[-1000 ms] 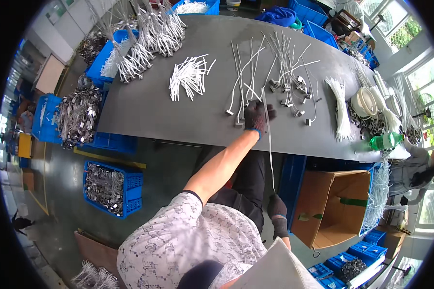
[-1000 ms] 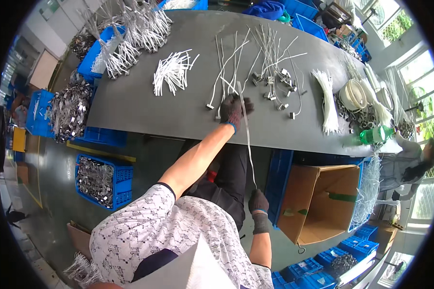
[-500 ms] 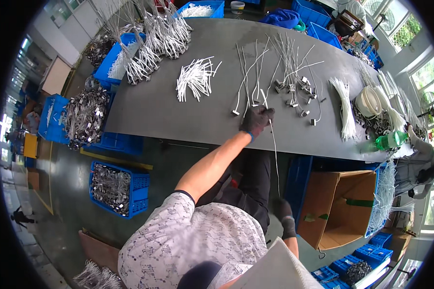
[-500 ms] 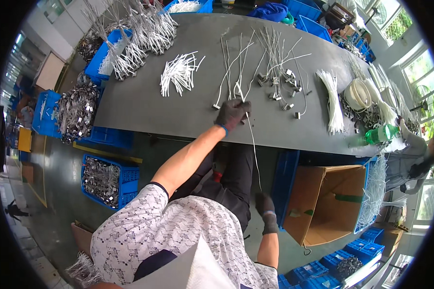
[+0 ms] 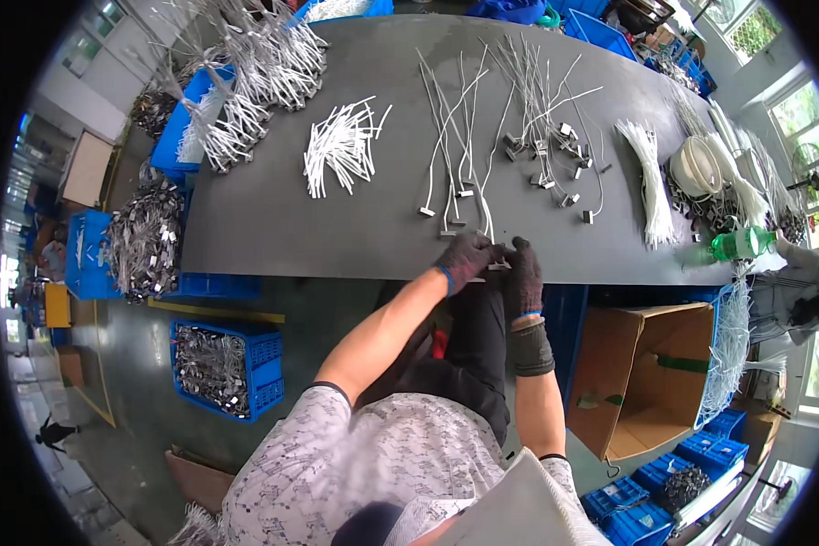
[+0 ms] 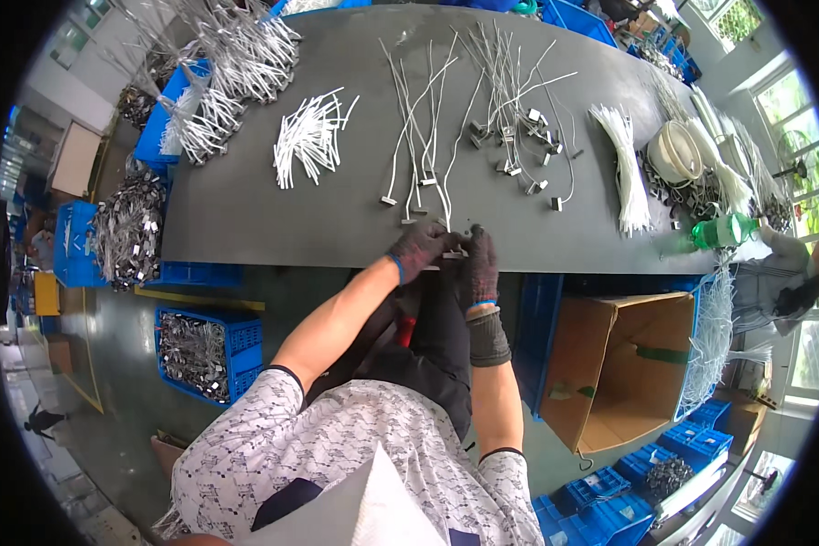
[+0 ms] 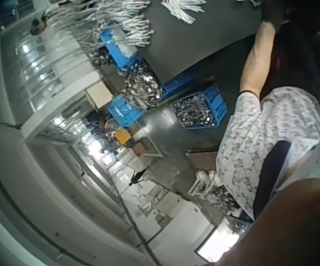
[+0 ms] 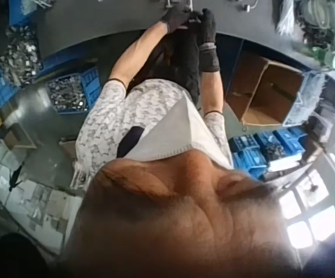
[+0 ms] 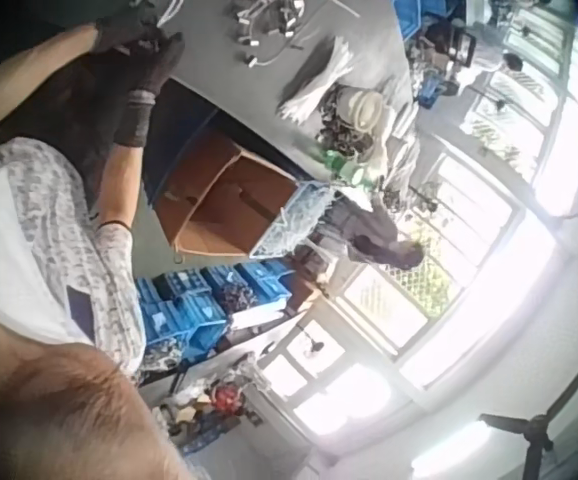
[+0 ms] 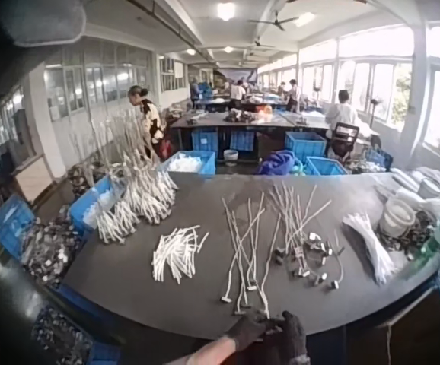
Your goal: Bundling sets of electrical wires together using plastic zip ties at a manual assembly workbench.
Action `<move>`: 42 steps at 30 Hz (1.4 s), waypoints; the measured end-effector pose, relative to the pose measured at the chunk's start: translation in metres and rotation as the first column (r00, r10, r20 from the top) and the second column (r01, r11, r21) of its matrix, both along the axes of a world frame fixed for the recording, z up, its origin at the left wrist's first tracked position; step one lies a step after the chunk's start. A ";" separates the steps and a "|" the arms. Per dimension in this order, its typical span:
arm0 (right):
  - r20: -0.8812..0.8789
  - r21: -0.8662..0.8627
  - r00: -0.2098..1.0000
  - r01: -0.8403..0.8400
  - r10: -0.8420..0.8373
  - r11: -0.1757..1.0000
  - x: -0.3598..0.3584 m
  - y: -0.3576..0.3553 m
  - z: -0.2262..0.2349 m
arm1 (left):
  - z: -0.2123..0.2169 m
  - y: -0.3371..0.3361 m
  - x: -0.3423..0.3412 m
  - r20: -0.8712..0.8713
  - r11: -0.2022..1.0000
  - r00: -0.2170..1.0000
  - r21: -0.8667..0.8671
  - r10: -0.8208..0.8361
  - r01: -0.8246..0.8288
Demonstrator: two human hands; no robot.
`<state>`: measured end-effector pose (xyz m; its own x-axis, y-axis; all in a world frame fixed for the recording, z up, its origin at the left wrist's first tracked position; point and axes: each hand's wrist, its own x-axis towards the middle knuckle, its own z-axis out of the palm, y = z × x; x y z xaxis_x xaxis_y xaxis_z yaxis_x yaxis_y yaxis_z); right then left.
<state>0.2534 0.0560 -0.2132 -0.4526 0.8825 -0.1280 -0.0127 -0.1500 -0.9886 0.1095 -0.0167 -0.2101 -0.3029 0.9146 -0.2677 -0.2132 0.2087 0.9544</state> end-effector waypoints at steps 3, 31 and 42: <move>0.156 -0.007 0.979 -0.135 0.135 0.991 -0.013 0.041 -0.005 | 0.003 0.019 -0.036 0.248 0.992 0.968 -0.103 -0.049 0.076; 0.011 -0.645 0.992 -0.087 0.123 0.759 0.024 0.124 -0.015 | -0.082 0.049 -0.291 -0.473 0.809 0.881 -0.526 -0.021 -0.263; 0.397 -0.240 0.886 -0.152 0.240 0.959 0.017 0.089 -0.027 | 0.004 0.163 -0.028 0.099 0.978 0.993 -0.206 0.067 -0.046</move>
